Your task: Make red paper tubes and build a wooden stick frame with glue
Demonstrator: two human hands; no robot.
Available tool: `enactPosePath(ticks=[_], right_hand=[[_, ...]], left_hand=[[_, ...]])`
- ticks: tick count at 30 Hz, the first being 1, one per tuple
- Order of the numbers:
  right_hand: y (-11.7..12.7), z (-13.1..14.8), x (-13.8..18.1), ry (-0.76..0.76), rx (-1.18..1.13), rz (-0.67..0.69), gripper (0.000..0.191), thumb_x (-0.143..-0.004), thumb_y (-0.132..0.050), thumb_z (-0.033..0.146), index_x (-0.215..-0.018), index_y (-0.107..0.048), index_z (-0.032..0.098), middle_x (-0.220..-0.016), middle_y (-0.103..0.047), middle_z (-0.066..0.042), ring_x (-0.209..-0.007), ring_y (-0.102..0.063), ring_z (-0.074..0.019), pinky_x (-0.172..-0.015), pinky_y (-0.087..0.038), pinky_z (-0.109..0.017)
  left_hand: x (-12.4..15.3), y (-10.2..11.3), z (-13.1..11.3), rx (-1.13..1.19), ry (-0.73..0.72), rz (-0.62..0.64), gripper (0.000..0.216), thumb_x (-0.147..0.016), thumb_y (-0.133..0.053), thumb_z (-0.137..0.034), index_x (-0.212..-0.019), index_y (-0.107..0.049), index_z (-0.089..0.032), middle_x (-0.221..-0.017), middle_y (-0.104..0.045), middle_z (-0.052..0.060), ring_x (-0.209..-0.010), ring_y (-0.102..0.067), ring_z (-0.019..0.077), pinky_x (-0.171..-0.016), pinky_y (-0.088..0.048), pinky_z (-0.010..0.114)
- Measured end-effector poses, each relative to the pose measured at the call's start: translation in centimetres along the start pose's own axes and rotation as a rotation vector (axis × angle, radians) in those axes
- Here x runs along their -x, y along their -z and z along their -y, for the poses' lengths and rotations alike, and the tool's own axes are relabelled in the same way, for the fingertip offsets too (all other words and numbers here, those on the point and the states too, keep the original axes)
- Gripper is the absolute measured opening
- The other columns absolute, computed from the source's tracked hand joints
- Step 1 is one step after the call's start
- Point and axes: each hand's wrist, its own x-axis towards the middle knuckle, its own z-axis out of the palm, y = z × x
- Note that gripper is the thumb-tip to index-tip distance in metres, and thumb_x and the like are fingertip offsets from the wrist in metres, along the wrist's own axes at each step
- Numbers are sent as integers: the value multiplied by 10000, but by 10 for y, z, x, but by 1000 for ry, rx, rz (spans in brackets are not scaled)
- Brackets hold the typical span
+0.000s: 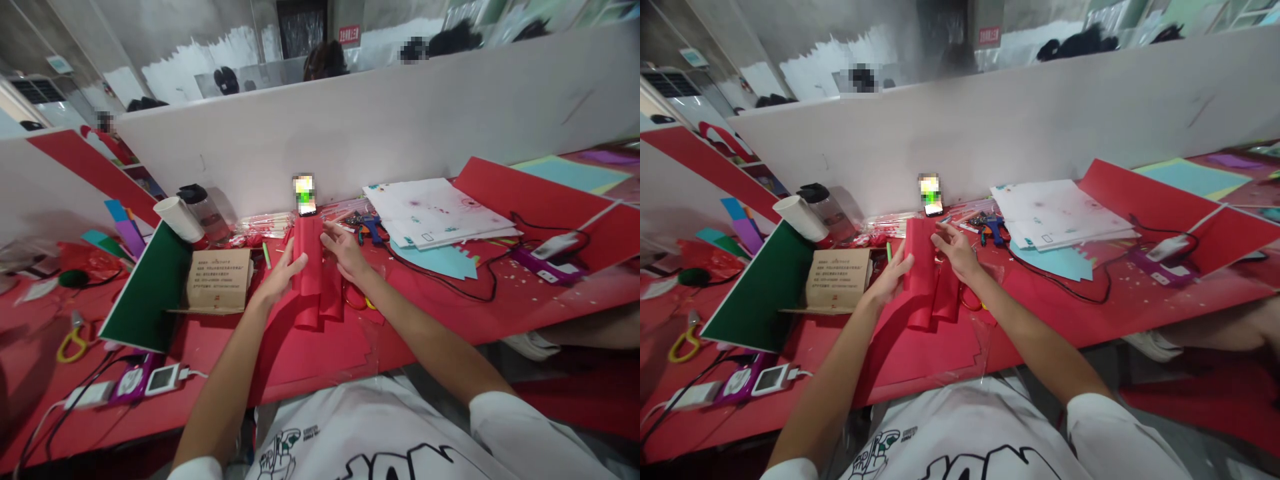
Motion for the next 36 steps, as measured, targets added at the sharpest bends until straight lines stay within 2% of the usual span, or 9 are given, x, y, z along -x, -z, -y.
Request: enactPosePath(ticks=[6, 14, 17, 19, 23, 26, 28, 32, 36], right_hand=[[-8, 6, 8, -94, -67, 54, 572, -692, -889, 458, -1139, -617, 227, -834, -624, 51, -584, -507, -74, -480, -436, -194], [-4, -7, 2, -56, 61, 82, 569, -741, -840, 505, -1173, -597, 225, -811, -627, 39, -607, -540, -93, -540, -470, -215], [5, -9, -5, -3, 253, 118, 518, -816, -759, 513, -1215, -586, 230, -949, -674, -15, -779, -630, -141, -670, -526, -254], [18, -3, -13, 84, 478, 125, 483, -859, -706, 492, -1244, -578, 230, -1054, -681, -50, -916, -647, -178, -801, -546, -308], [62, 24, -26, 266, 1103, -49, 374, -907, -620, 370, -1232, -581, 189, -1209, -653, -126, -1070, -619, -245, -944, -509, -390], [97, 41, -30, 138, 1490, -318, 325, -927, -579, 329, -1203, -567, 157, -1220, -647, -182, -1117, -614, -308, -953, -485, -425], [114, 46, -32, -32, 1624, -396, 349, -950, -558, 371, -1223, -541, 155, -1214, -655, -194, -1092, -640, -335, -907, -495, -439], [127, 41, -37, -291, 1721, -349, 492, -955, -562, 518, -1268, -495, 144, -1164, -694, -209, -1077, -675, -372, -896, -497, -468], [126, 35, -42, -316, 1749, -340, 538, -946, -584, 519, -1309, -462, 142, -1198, -691, -224, -1105, -676, -380, -905, -496, -465]], left_hand=[[3, -8, 0, 216, 114, 35, 814, -808, -819, -479, -1521, -490, -265, -1335, -706, 116, -1223, -682, 331, -1069, -541, 454], [1, -25, -14, 225, 146, -93, 687, -836, -795, -434, -1446, -563, -218, -1162, -770, 118, -947, -773, 279, -831, -632, 355], [0, -27, -18, 220, 166, -124, 622, -843, -780, -447, -1380, -605, -186, -1041, -787, 116, -787, -771, 245, -696, -627, 316], [-3, -24, -18, 214, 170, -177, 598, -838, -784, -443, -1350, -610, -189, -975, -788, 94, -705, -755, 212, -650, -616, 292], [-8, -15, -17, 232, 146, -251, 515, -830, -786, -448, -1245, -643, -179, -875, -775, 61, -689, -749, 191, -662, -619, 273], [-10, -12, -18, 248, 145, -267, 447, -841, -774, -448, -1172, -667, -166, -832, -768, 59, -688, -749, 191, -657, -623, 268], [-10, -12, -20, 251, 160, -281, 430, -856, -758, -451, -1155, -679, -153, -813, -767, 67, -684, -749, 194, -655, -626, 269], [-8, -14, -23, 265, 247, -277, 455, -912, -675, -504, -1143, -703, -113, -794, -772, 102, -706, -760, 222, -674, -639, 297], [-7, -16, -23, 282, 242, -255, 436, -926, -668, -444, -1222, -689, -125, -864, -791, 106, -766, -773, 240, -723, -646, 319]])
